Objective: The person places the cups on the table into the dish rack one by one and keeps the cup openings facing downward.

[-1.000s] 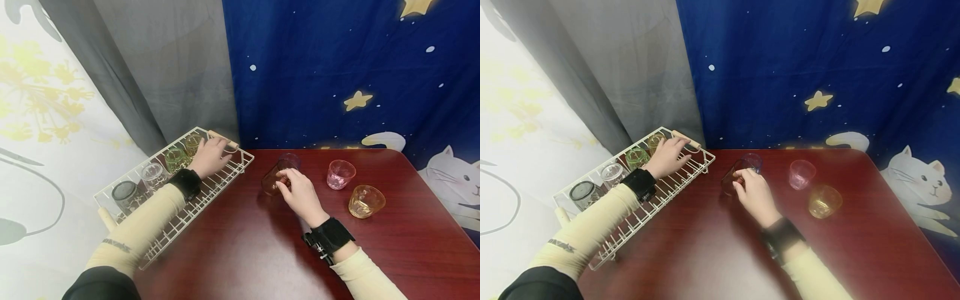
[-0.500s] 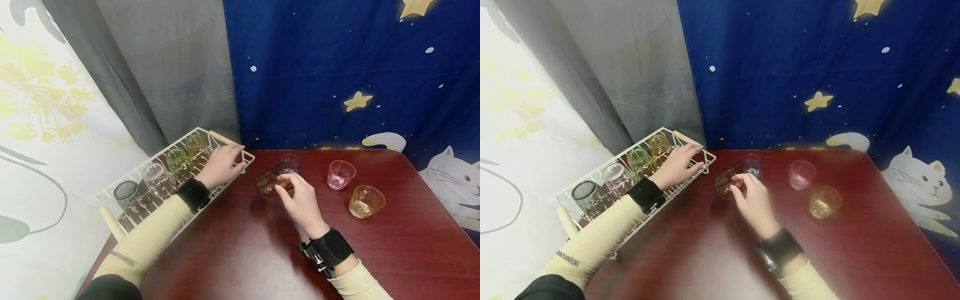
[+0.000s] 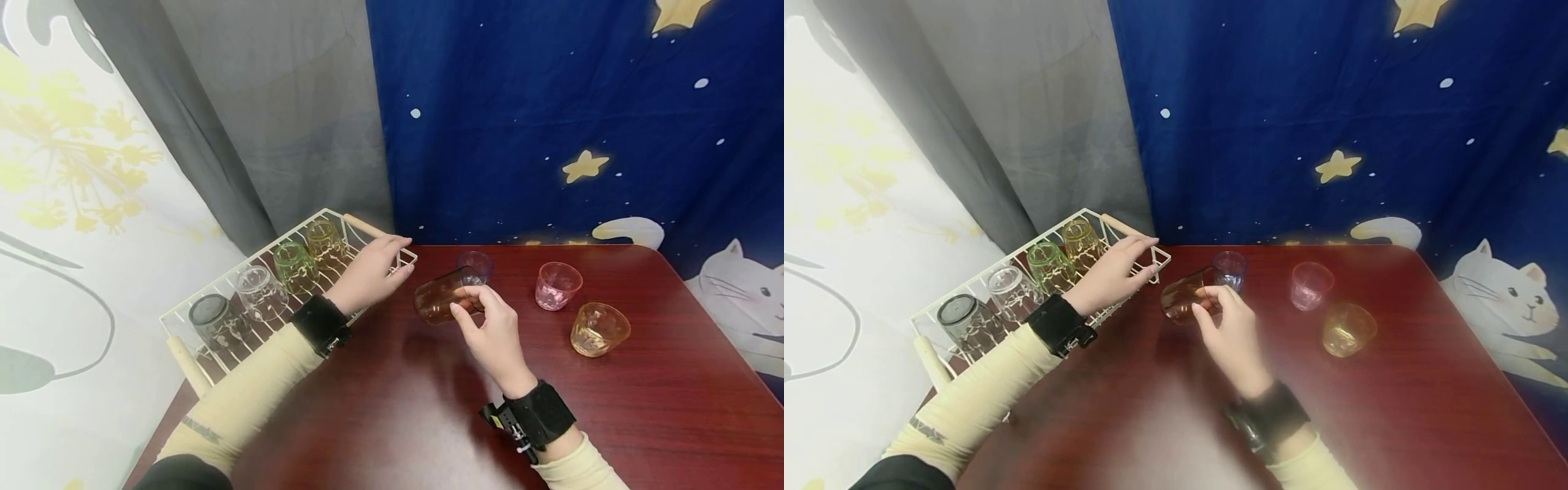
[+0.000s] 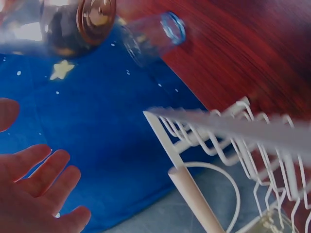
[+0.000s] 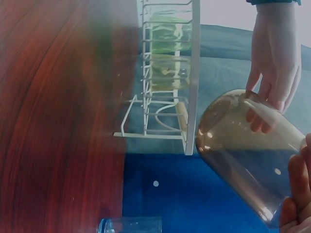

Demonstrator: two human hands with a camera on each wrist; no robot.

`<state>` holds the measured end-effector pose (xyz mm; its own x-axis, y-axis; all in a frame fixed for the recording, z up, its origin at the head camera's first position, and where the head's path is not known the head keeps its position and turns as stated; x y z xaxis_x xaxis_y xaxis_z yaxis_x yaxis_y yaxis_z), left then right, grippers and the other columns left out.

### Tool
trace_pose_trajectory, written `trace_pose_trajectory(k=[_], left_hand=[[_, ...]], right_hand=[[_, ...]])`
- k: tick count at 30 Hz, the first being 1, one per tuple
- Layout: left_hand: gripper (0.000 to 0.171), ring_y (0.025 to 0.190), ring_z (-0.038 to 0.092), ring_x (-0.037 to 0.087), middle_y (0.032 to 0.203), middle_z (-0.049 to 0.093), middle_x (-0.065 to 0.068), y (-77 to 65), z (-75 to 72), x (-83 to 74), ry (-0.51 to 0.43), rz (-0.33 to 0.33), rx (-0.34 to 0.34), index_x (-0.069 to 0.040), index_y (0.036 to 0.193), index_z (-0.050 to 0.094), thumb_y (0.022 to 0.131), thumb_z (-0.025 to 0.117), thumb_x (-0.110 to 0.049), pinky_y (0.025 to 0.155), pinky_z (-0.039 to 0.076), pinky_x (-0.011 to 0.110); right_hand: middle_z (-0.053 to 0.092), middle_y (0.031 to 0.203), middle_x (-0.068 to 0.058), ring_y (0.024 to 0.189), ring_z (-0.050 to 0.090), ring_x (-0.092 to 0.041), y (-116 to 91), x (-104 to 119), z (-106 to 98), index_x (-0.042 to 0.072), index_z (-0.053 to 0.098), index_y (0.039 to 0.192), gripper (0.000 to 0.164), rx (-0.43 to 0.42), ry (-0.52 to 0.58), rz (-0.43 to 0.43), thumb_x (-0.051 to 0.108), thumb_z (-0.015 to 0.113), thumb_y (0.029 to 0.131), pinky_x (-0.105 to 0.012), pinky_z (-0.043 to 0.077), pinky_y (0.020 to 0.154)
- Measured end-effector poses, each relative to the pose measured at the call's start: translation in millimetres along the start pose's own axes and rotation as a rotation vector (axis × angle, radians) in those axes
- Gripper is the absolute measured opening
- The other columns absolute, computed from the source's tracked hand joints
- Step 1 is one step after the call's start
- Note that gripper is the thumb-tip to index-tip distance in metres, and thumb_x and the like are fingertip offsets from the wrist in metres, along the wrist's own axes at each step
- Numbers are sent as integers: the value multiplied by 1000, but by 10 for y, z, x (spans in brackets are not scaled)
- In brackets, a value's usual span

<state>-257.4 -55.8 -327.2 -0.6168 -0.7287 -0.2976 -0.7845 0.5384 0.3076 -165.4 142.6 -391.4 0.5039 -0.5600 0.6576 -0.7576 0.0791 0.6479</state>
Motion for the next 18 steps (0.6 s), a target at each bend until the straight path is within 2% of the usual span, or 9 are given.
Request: trace_pose_trajectory(k=[5,11,18], left_hand=[[50,133,50,25,138,56,11,-18,57,-128,-69,-5,5,-5,141,50,97,59,-27,116,38,38],[47,134,50,22,140,56,11,-79,162,-252,-262,-43,-7,-5,139,52,98,57,-25,115,39,38],[42,132,52,24,138,58,12,-229,352,-264,-379,-147,-87,-6,137,55,100,53,-26,113,40,40]], right_hand=[[69,86,-8,78,57,0,-25,24,-7,2,66,103,20,-63,58,28,5,74,85,-9,42,65],[67,85,-11,81,55,5,-72,29,33,0,65,105,19,-117,167,108,3,71,87,-11,44,73],[63,88,-9,81,57,3,-146,39,65,-4,61,106,18,-130,281,211,1,67,90,-10,46,73]])
Point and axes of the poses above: each hand's wrist, its own y-axis towards the middle knuckle, its own z-axis out of the palm, x = y × z, the point moved 2 cm from there along y, towards the middle knuckle
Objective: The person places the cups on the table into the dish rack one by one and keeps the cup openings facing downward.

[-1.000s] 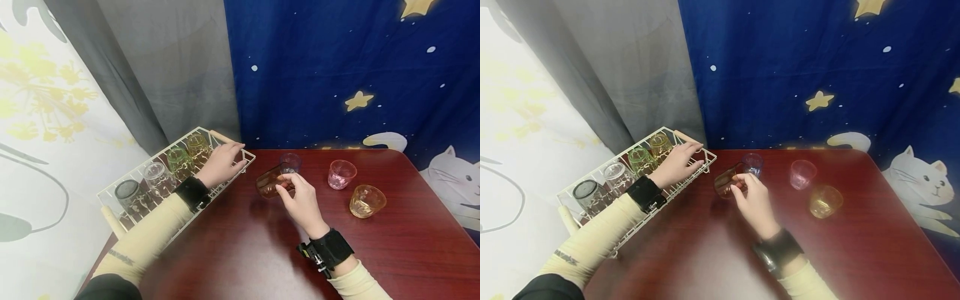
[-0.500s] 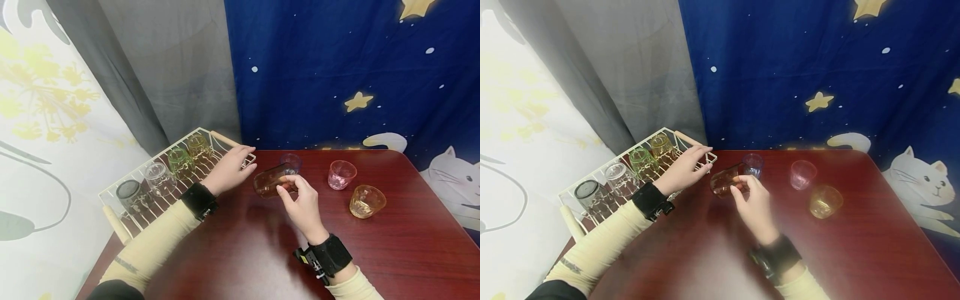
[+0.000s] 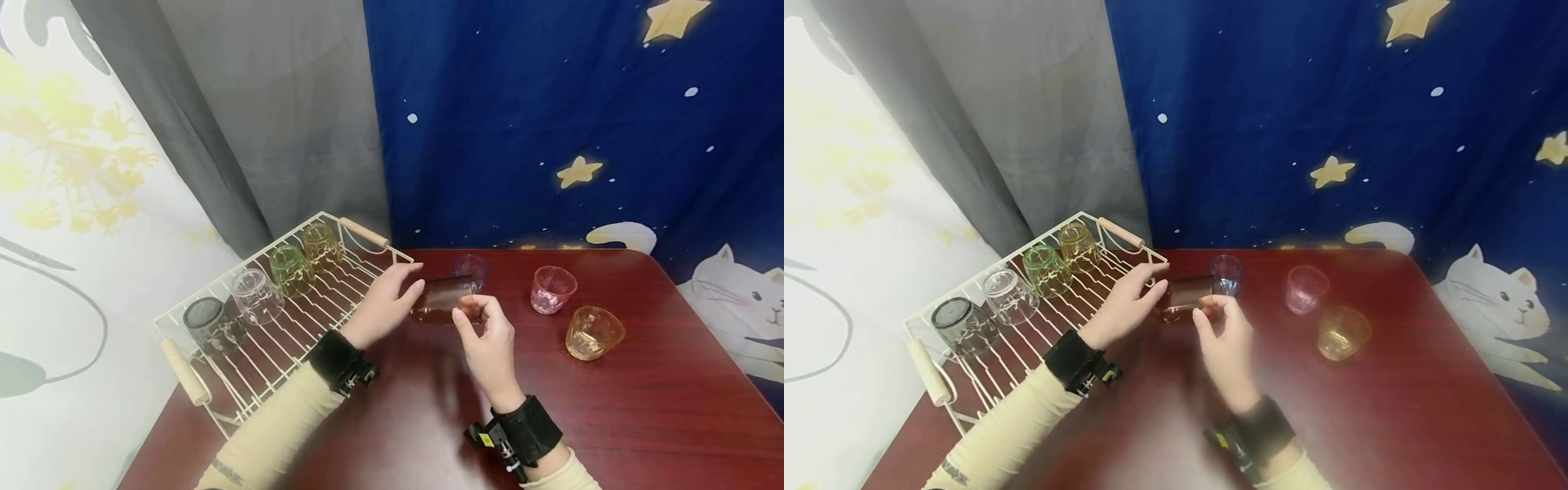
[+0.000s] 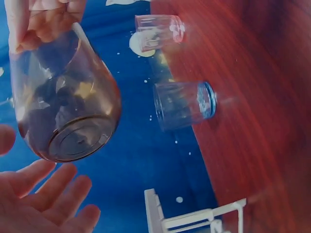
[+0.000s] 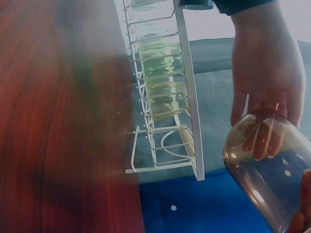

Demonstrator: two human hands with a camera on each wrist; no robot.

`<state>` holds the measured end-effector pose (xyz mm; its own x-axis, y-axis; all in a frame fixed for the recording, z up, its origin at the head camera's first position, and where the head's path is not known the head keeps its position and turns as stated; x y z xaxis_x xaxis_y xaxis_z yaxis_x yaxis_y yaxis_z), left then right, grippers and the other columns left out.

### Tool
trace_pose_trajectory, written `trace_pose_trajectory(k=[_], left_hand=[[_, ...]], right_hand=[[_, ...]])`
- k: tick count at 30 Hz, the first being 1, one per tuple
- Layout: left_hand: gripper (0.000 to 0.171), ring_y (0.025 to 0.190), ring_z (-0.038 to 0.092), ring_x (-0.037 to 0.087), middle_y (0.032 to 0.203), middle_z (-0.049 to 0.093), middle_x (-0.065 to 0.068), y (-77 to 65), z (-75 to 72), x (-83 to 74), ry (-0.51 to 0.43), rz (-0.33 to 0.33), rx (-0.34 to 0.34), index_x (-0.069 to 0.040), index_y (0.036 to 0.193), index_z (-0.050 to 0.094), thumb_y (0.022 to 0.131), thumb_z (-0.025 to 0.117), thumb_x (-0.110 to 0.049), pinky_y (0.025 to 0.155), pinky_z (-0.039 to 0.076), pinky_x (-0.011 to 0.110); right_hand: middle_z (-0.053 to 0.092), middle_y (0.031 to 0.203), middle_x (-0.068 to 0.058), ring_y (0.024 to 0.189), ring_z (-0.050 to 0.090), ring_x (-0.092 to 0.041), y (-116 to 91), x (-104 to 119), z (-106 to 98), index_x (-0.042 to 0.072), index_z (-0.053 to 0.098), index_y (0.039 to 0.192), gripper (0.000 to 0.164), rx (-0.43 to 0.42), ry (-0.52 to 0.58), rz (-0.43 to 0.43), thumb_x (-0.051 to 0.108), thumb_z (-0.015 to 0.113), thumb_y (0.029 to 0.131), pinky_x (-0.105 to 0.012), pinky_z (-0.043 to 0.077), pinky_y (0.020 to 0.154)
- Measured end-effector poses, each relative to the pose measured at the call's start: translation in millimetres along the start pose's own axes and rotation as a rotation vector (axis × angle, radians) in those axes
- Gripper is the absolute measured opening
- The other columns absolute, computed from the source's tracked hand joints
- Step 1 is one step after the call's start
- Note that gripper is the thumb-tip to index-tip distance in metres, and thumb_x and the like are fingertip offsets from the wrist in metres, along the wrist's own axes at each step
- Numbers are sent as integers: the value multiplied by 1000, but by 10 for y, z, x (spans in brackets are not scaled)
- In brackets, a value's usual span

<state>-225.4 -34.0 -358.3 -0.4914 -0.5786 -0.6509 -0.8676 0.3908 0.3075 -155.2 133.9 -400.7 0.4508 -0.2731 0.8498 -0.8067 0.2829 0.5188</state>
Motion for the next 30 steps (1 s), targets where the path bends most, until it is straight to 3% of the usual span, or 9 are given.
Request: trace_pose_trajectory(k=[5,10,18,25,30], left_hand=[[41,134,50,24,139,58,10,-135,95,49,-93,-81,-50,-7,137,55,102,48,-28,114,39,42],[41,131,52,21,137,59,10,-236,205,25,-242,-126,-92,-9,139,53,103,48,-29,112,41,41],[50,136,48,22,147,50,10,-314,310,34,-477,-177,-93,-23,148,42,100,55,-31,114,40,45],[55,145,37,21,154,41,9,-357,346,48,-570,-226,-59,-25,151,35,100,54,-34,120,31,46],[56,147,33,19,158,35,4,-372,356,52,-564,-247,-57,-26,151,33,100,54,-34,121,29,46]], right_hand=[[59,90,2,84,57,-1,-26,-15,11,-10,56,108,19,-17,167,146,-2,62,92,-11,47,74],[60,91,8,87,57,-3,-15,-26,6,-4,54,108,15,-47,305,255,-4,59,93,-12,48,75],[62,95,5,88,58,-3,-48,-60,29,5,56,104,17,-63,399,287,-7,57,93,-13,50,77],[62,96,6,88,58,-3,-83,-88,86,10,56,102,20,-61,445,283,-8,56,93,-14,51,77],[61,94,5,85,59,-4,-99,-93,100,10,55,102,21,-58,461,286,-9,55,93,-15,52,76]])
Point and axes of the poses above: each hand's wrist, its own y-axis towards the middle knuckle, its own z-axis out of the palm, x = y × z, the point moved 2 cm from there along y, towards the middle knuckle
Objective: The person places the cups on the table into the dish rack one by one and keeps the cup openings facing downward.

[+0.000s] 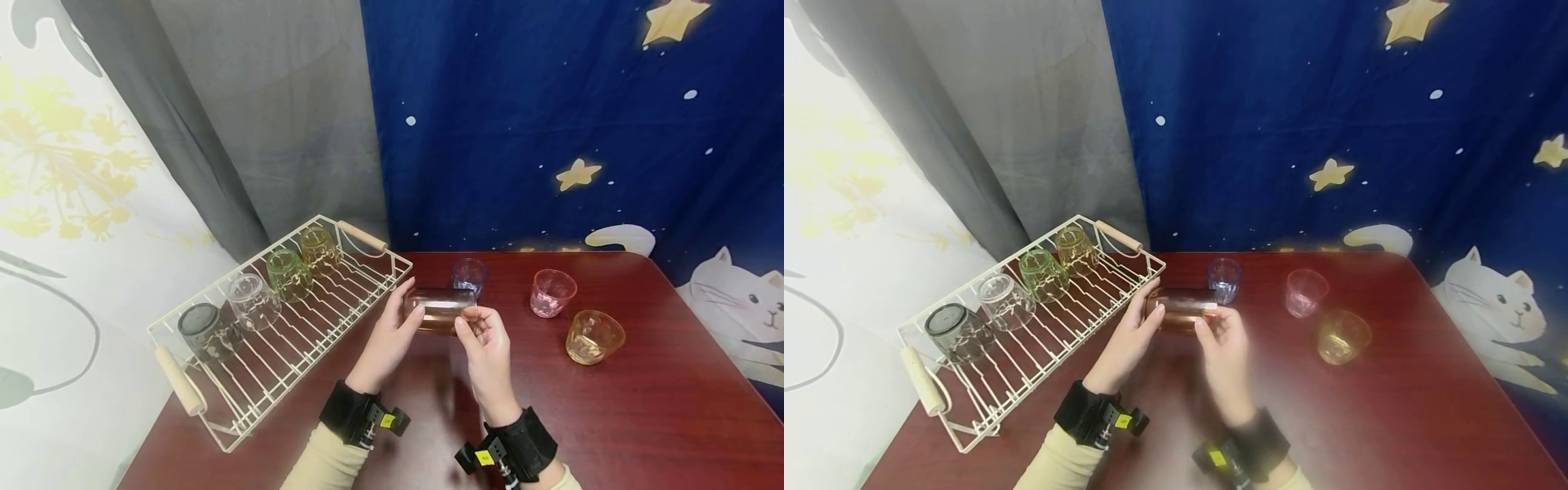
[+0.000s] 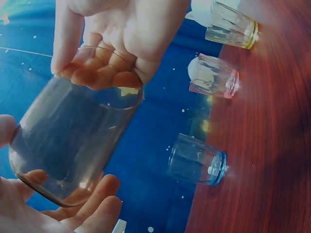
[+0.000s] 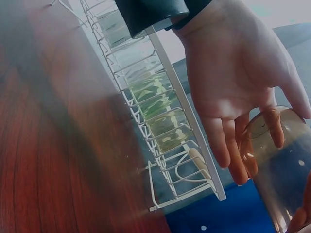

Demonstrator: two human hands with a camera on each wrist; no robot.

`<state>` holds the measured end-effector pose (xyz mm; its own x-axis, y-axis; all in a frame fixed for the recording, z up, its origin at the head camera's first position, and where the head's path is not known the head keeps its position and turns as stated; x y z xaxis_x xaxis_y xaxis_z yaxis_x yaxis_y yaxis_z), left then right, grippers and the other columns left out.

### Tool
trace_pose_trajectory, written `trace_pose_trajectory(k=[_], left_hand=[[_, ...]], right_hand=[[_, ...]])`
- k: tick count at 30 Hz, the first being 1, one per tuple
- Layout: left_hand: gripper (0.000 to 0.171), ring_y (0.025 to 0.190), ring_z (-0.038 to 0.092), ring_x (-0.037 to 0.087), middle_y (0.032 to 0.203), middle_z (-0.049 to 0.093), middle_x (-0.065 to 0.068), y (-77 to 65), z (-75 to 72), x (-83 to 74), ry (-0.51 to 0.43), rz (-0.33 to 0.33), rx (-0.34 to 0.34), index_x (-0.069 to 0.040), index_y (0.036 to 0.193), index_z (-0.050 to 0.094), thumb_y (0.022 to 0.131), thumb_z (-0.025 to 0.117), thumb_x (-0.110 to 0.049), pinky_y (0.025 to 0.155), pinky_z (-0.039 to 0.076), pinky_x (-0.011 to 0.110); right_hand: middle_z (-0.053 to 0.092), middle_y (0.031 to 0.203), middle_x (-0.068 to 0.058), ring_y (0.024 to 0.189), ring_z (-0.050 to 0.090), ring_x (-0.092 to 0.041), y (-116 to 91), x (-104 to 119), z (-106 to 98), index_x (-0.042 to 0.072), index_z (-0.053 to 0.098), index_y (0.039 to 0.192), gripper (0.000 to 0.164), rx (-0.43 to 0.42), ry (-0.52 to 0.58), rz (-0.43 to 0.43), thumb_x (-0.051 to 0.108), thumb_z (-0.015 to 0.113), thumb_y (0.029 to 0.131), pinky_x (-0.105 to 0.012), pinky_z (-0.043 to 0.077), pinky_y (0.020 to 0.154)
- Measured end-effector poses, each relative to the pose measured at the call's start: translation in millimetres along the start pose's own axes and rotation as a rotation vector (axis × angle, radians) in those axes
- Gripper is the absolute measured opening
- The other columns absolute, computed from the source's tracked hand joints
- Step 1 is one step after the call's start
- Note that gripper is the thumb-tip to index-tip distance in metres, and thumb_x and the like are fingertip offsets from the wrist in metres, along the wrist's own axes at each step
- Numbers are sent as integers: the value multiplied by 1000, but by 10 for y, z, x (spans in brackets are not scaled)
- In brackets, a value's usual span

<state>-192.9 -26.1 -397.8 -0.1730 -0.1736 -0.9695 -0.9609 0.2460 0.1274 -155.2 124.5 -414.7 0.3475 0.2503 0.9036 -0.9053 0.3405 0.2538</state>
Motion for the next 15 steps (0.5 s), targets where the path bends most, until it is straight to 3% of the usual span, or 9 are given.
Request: trace_pose_trajectory(k=[7,15], left_hand=[[58,146,36,24,158,34,11,-12,6,-5,-73,-9,-6,-14,150,33,99,56,-30,120,31,47],[56,135,48,25,143,52,14,-2,-20,-2,-129,3,-85,-8,145,40,96,62,-25,119,32,44]], right_hand=[[60,90,6,80,60,-5,-1,-4,-20,9,54,101,21,20,12,17,-10,55,93,-17,54,75],[62,86,5,77,63,-6,-1,-31,-46,9,53,97,18,63,-15,53,-8,57,92,-20,55,75]])
Point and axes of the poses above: each hand's wrist, its own y-axis towards the middle knuckle, its own z-axis out of the palm, x = y × z, the point moved 2 cm from there along y, towards the middle knuckle
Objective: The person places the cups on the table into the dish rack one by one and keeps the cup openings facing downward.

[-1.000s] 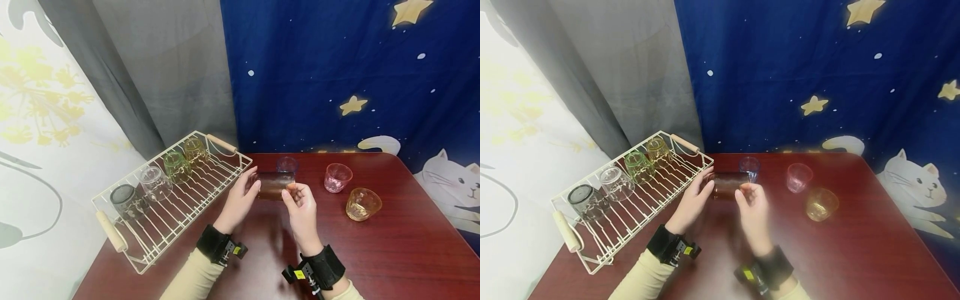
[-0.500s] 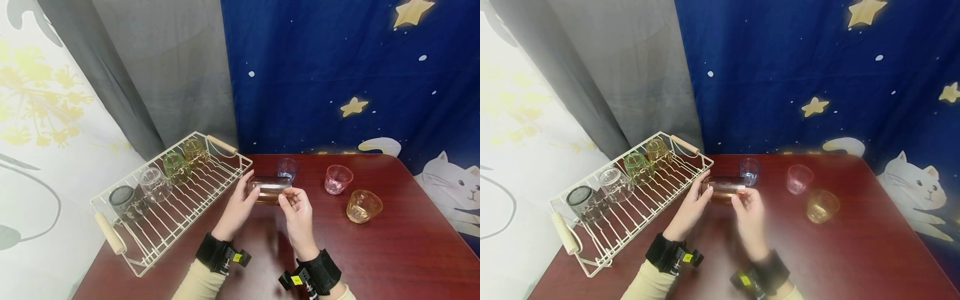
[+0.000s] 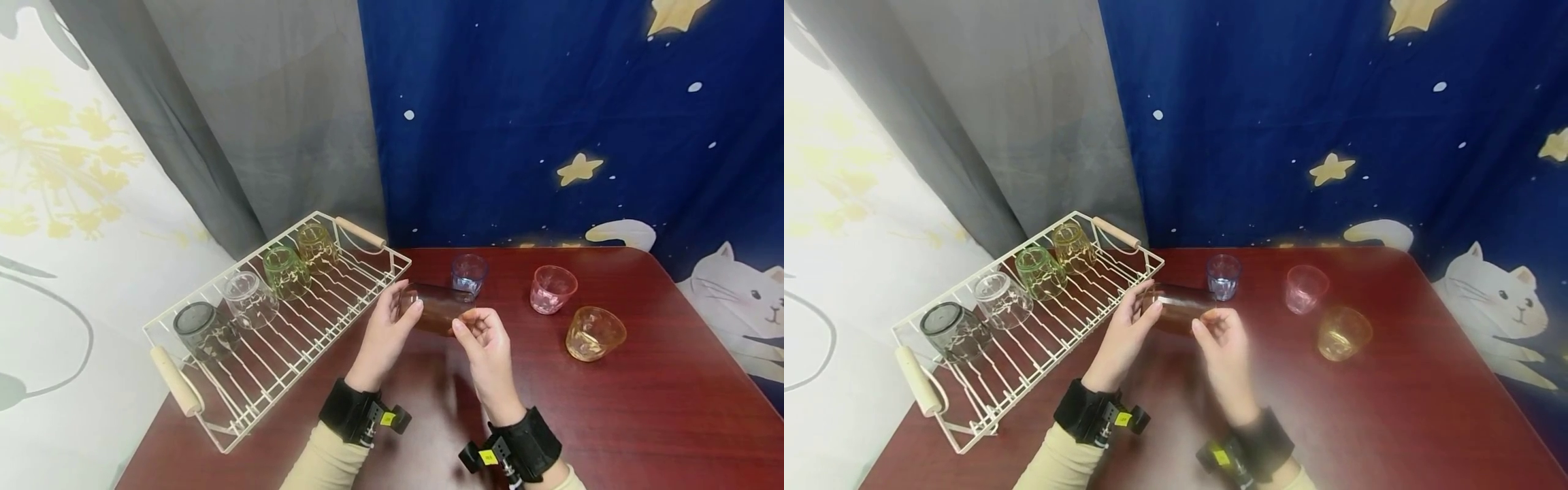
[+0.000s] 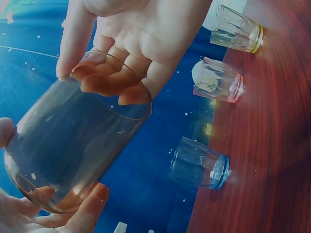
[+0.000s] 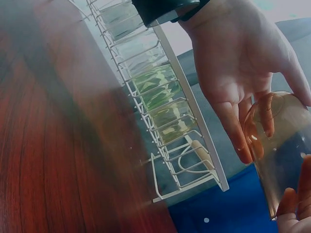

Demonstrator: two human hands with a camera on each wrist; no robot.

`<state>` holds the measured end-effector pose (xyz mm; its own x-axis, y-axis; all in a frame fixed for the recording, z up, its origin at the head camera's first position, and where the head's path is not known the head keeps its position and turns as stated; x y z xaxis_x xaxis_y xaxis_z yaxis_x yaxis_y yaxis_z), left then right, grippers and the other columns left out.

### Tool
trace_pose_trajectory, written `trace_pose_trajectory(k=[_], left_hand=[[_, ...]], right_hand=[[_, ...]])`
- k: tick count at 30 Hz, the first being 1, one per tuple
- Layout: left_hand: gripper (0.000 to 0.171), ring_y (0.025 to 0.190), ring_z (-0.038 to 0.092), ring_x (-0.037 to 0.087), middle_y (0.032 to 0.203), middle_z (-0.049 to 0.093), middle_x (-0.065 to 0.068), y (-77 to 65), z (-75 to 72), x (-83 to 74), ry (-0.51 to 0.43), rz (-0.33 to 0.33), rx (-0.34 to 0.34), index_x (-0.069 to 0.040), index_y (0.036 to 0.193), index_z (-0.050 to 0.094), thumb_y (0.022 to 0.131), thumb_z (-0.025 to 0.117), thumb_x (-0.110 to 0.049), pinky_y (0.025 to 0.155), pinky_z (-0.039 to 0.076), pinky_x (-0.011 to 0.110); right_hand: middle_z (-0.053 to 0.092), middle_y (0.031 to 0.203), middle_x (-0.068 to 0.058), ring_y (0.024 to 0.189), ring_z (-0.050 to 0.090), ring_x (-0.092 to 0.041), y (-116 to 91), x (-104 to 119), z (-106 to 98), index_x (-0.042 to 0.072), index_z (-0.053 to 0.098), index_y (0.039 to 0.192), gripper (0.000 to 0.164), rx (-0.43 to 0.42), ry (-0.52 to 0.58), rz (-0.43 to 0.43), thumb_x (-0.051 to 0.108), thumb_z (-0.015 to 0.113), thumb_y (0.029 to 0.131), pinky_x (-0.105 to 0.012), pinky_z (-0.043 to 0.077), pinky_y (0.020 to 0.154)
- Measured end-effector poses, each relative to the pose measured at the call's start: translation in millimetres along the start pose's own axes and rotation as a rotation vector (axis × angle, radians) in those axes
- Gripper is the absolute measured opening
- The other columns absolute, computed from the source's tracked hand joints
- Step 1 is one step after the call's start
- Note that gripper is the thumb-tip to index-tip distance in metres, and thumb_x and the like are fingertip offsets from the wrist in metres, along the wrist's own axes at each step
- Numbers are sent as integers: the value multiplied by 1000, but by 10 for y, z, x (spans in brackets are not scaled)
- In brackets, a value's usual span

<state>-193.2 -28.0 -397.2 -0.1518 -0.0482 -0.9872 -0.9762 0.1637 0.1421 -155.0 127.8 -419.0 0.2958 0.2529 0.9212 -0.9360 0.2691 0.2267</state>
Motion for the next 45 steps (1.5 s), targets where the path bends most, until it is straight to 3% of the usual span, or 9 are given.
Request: trace_pose_trajectory(k=[13,18,26,31,38,45], left_hand=[[54,135,51,23,143,55,10,1,-57,-66,46,28,-41,-14,143,48,93,66,-27,116,38,43],[57,135,51,24,145,53,11,19,-97,-141,76,48,-25,-14,143,48,91,69,-26,113,40,46],[57,121,61,21,133,62,6,25,-173,-284,125,67,-11,-22,139,51,87,74,-24,105,49,42],[57,116,62,20,129,64,6,72,-293,-346,236,98,-36,-23,138,53,86,75,-26,101,51,41],[61,120,58,21,135,60,4,114,-526,-469,447,154,-61,-21,140,53,84,76,-30,105,45,41],[64,116,58,22,135,59,4,143,-674,-539,523,169,-62,-22,142,51,84,76,-31,103,45,41]], right_hand=[[62,84,6,77,65,-5,-13,-41,-15,4,51,96,12,70,-50,24,-5,58,93,-20,56,77],[63,85,7,79,66,-4,5,-20,-29,2,51,95,12,91,-84,43,-5,60,92,-19,57,78],[64,86,10,80,62,-1,35,26,-77,-7,56,101,16,147,-281,58,1,65,91,-16,53,72],[63,88,6,81,61,-2,74,60,-115,-8,58,105,21,212,-331,44,3,67,90,-15,52,73],[61,84,14,80,60,2,203,163,-259,-7,60,108,22,240,-435,16,5,67,90,-13,50,75],[67,89,5,81,60,8,410,308,-581,-2,62,112,26,224,-636,-44,13,67,92,-8,49,77]])
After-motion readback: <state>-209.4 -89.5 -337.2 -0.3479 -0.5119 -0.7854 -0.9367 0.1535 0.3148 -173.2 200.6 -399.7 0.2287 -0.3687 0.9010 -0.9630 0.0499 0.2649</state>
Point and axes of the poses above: each hand's wrist, its own y-axis towards the middle knuckle, its own z-axis out of the palm, x = y × z, the point moved 2 cm from there along y, towards the middle knuckle
